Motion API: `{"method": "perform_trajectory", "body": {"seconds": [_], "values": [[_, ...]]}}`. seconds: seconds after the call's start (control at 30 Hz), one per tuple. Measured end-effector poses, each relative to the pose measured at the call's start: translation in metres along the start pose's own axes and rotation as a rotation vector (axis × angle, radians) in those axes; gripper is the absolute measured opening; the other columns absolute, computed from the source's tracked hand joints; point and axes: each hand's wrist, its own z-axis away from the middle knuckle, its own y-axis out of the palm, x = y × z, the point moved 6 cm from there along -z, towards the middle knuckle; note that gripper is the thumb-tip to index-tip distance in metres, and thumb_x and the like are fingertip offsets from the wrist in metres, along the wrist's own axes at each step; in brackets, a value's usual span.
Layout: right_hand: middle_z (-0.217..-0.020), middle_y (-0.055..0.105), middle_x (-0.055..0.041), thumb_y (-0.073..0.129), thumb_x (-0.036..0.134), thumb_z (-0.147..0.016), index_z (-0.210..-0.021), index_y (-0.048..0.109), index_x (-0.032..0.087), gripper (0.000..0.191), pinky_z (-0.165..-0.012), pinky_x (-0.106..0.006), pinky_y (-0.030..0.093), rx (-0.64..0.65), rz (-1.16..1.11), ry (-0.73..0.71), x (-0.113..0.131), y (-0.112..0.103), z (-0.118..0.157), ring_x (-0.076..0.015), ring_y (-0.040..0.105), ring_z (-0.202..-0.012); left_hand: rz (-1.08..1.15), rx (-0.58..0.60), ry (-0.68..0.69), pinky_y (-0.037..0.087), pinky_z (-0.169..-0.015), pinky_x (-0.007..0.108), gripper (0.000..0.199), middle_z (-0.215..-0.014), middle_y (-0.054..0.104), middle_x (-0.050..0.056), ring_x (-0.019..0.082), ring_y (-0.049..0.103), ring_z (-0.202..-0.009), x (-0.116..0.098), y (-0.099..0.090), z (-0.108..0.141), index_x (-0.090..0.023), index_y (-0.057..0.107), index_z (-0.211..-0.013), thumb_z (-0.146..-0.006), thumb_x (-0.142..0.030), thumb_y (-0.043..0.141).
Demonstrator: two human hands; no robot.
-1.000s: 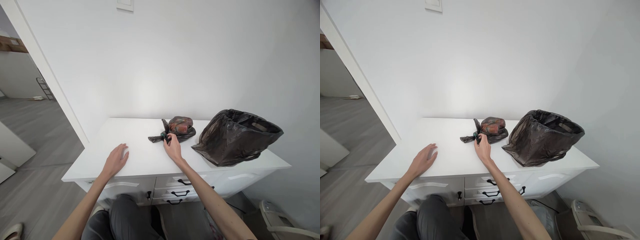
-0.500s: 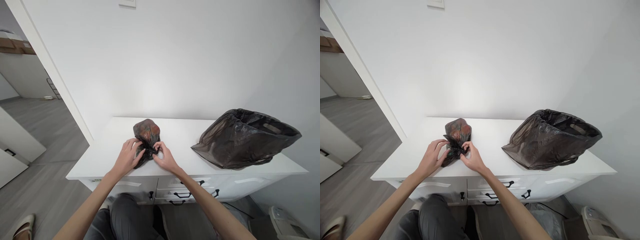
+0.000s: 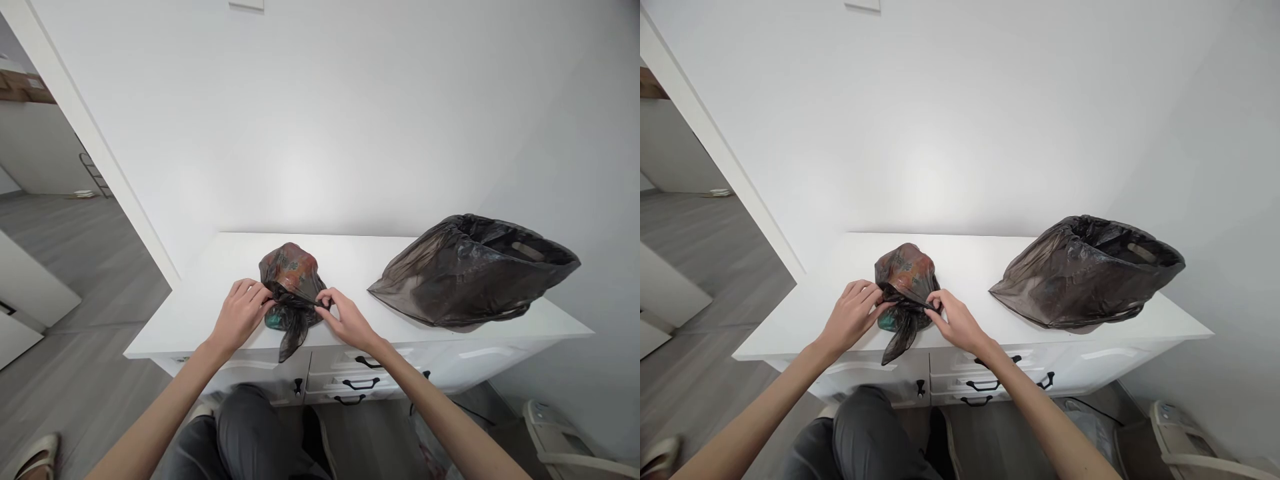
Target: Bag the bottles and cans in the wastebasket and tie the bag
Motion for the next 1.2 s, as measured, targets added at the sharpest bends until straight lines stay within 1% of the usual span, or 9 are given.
{"method": "perform_trajectory", "body": {"seconds": [0.17,0.37,0.47,0.63,0.73,0.87,0.93,1.07,1.2], "values": [[-0.095,0.058,-0.0030,0.050,0.033,-0.105,-0.118,0.058,0.023,0.018,-0.088,-0.033,0.049,-0.129,0.037,0.042,-0.010,-0.009,0.016,-0.0198,0.060,-0.091,0.117,-0.112,-0.064,0.050,-0.089,0.042,0.027,-0.092,0.071,0.006,0.027,0.063,-0.093,-0.006,-0.017,0.003,-0.023,0.061,-0.118,-0.109,-0.044,0.047],[-0.103,0.064,-0.0039,0.068,0.036,-0.092,-0.125,0.056,0.023,0.038,-0.078,-0.031,0.048,-0.001,0.251,0.006,0.002,0.008,0.021,-0.0210,0.063,-0.088,0.215,-0.025,-0.008,0.051,-0.095,0.045,0.063,-0.112,0.067,0.011,0.031,0.063,-0.107,-0.027,-0.010,0.004,-0.021,0.045,-0.144,-0.098,-0.059,0.063],[-0.098,0.068,-0.0037,0.061,0.023,-0.091,-0.112,0.059,0.023,0.021,-0.074,-0.030,0.046,0.005,0.326,-0.083,0.013,0.010,0.017,-0.0210,0.064,-0.086,0.193,-0.004,-0.022,0.050,-0.097,0.048,0.060,-0.110,0.067,0.011,0.032,0.063,-0.106,-0.027,-0.006,0.004,-0.021,0.040,-0.149,-0.100,-0.050,0.062],[-0.086,0.063,-0.0018,0.055,0.013,-0.090,-0.096,0.062,0.024,0.014,-0.069,-0.029,0.043,-0.143,0.339,-0.177,0.030,-0.005,0.019,-0.0187,0.060,-0.077,0.220,-0.010,-0.112,0.046,-0.101,0.047,0.049,-0.104,0.070,0.007,0.029,0.064,-0.104,-0.013,-0.004,0.006,-0.021,0.042,-0.147,-0.100,-0.025,0.054],[-0.080,0.058,0.0003,0.057,0.017,-0.095,-0.087,0.059,0.025,0.011,-0.069,-0.029,0.043,-0.305,0.223,-0.121,0.026,-0.018,0.029,-0.0175,0.057,-0.074,0.317,-0.098,-0.261,0.045,-0.104,0.048,0.043,-0.097,0.072,0.004,0.027,0.066,-0.102,-0.003,-0.009,0.008,-0.020,0.050,-0.140,-0.099,-0.031,0.057],[-0.082,0.056,-0.0002,0.057,0.024,-0.099,-0.083,0.056,0.024,0.016,-0.073,-0.031,0.045,-0.476,0.093,0.040,0.009,-0.024,0.045,-0.0184,0.054,-0.078,0.440,-0.162,-0.457,0.050,-0.092,0.041,0.023,-0.092,0.074,0.003,0.025,0.068,-0.095,-0.001,-0.015,0.010,-0.024,0.069,-0.109,-0.102,-0.041,0.056],[-0.094,0.059,-0.0034,0.060,0.024,-0.095,-0.098,0.060,0.023,0.003,-0.080,-0.034,0.048,-0.500,0.113,0.067,0.007,-0.023,0.050,-0.0206,0.056,-0.088,0.453,-0.201,-0.434,0.051,-0.092,0.040,0.021,-0.100,0.075,0.005,0.025,0.068,-0.100,-0.008,-0.022,0.007,-0.025,0.070,-0.105,-0.102,-0.039,0.056],[-0.108,0.060,-0.0076,0.074,0.026,-0.081,-0.124,0.060,0.022,0.045,-0.094,-0.045,0.046,-0.428,0.309,-0.009,0.020,-0.016,0.048,-0.0273,0.053,-0.104,0.382,-0.204,-0.245,0.047,-0.106,0.046,0.032,-0.125,0.070,0.011,0.029,0.060,-0.121,-0.030,-0.033,-0.002,-0.023,0.065,-0.126,-0.096,-0.031,0.059],[-0.104,0.062,-0.0077,0.067,0.020,-0.086,-0.108,0.069,0.024,0.022,-0.090,-0.045,0.045,-0.339,0.405,-0.093,0.035,-0.011,0.038,-0.0275,0.054,-0.102,0.333,-0.014,-0.187,0.045,-0.106,0.050,0.025,-0.114,0.076,0.008,0.031,0.062,-0.119,-0.037,-0.018,-0.009,-0.024,0.069,-0.116,-0.093,-0.027,0.061]]}}
